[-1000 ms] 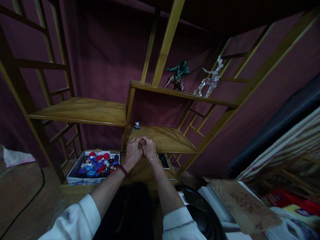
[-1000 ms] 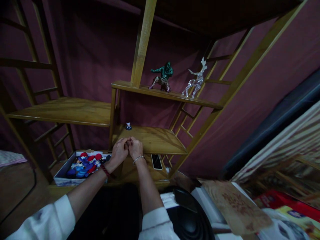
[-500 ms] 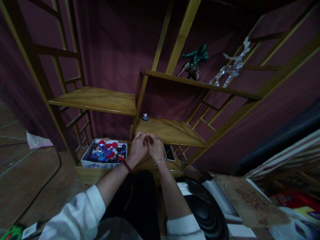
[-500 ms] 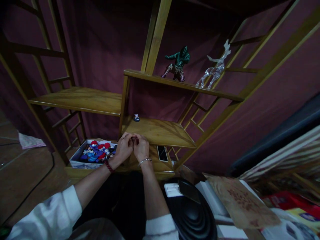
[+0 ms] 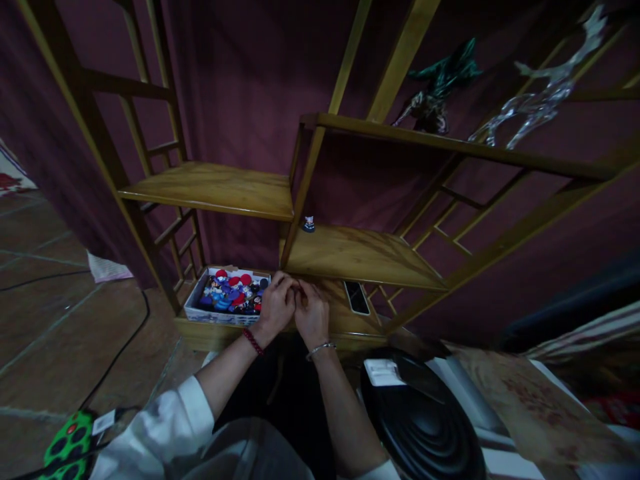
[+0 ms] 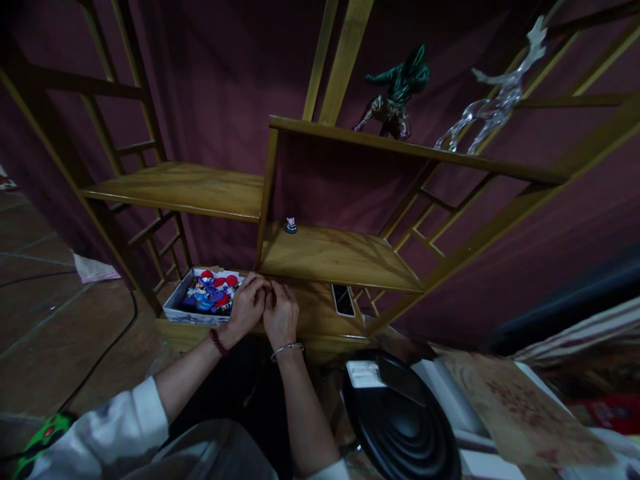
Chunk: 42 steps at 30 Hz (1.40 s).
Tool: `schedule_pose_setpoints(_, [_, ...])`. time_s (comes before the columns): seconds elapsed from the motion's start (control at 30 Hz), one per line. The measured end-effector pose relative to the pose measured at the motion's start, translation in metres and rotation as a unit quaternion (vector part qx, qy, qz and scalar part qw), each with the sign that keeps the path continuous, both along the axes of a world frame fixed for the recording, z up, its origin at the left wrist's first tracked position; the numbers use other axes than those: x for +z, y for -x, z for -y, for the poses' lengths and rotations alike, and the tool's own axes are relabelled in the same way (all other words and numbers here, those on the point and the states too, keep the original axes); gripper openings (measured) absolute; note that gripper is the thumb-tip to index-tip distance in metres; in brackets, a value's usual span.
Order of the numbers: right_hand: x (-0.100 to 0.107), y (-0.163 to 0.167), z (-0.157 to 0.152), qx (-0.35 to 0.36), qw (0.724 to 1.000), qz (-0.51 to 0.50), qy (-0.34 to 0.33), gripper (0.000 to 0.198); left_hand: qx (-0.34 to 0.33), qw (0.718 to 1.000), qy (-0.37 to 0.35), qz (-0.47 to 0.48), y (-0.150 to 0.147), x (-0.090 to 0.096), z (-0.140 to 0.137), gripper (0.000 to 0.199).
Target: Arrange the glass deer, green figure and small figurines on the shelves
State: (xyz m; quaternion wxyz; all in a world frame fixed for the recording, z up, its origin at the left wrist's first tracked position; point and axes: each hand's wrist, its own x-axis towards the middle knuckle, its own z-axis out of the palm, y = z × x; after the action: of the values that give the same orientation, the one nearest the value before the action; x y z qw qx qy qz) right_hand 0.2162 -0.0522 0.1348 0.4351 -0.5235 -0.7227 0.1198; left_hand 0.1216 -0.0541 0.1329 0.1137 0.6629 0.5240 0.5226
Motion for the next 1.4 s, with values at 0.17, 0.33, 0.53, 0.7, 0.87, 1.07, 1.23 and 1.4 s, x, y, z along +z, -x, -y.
schedule_pose_setpoints(0.17, [-0.023,0.017,-0.003,0.017,0.996,0.049,0.076,0.026,0.034,0.998,0.051,-0.025,0.018,-0.029,0.0,0.024])
schedule_pose_setpoints(0.33, [-0.049,0.037,-0.012,0.034,0.983,0.112,0.144,0.022,0.054,0.983,0.155,-0.077,0.038,-0.057,-0.007,0.026])
schedule_pose_setpoints(0.53, [-0.077,0.058,-0.028,0.053,0.959,0.169,0.223,0.024,0.065,0.95,0.272,-0.141,0.06,-0.08,-0.017,0.029])
schedule_pose_setpoints(0.7, [-0.1,0.072,-0.042,0.069,0.946,0.19,0.252,0.025,0.056,0.923,0.321,-0.203,0.074,-0.096,-0.027,0.028])
schedule_pose_setpoints(0.87, [-0.113,0.078,-0.051,0.079,0.948,0.176,0.253,0.029,0.058,0.896,0.357,-0.256,0.083,-0.111,-0.038,0.027])
schedule_pose_setpoints(1.07, [-0.119,0.081,-0.056,0.082,0.942,0.212,0.249,0.029,0.038,0.873,0.406,-0.268,0.087,-0.119,-0.05,0.029])
schedule_pose_setpoints(1.23, [-0.126,0.082,-0.058,0.101,0.935,0.245,0.237,0.027,0.025,0.847,0.453,-0.279,0.089,-0.124,-0.061,0.028])
schedule_pose_setpoints(1.4, [-0.126,0.083,-0.059,0.111,0.935,0.25,0.227,0.025,0.008,0.838,0.466,-0.285,0.091,-0.127,-0.065,0.027])
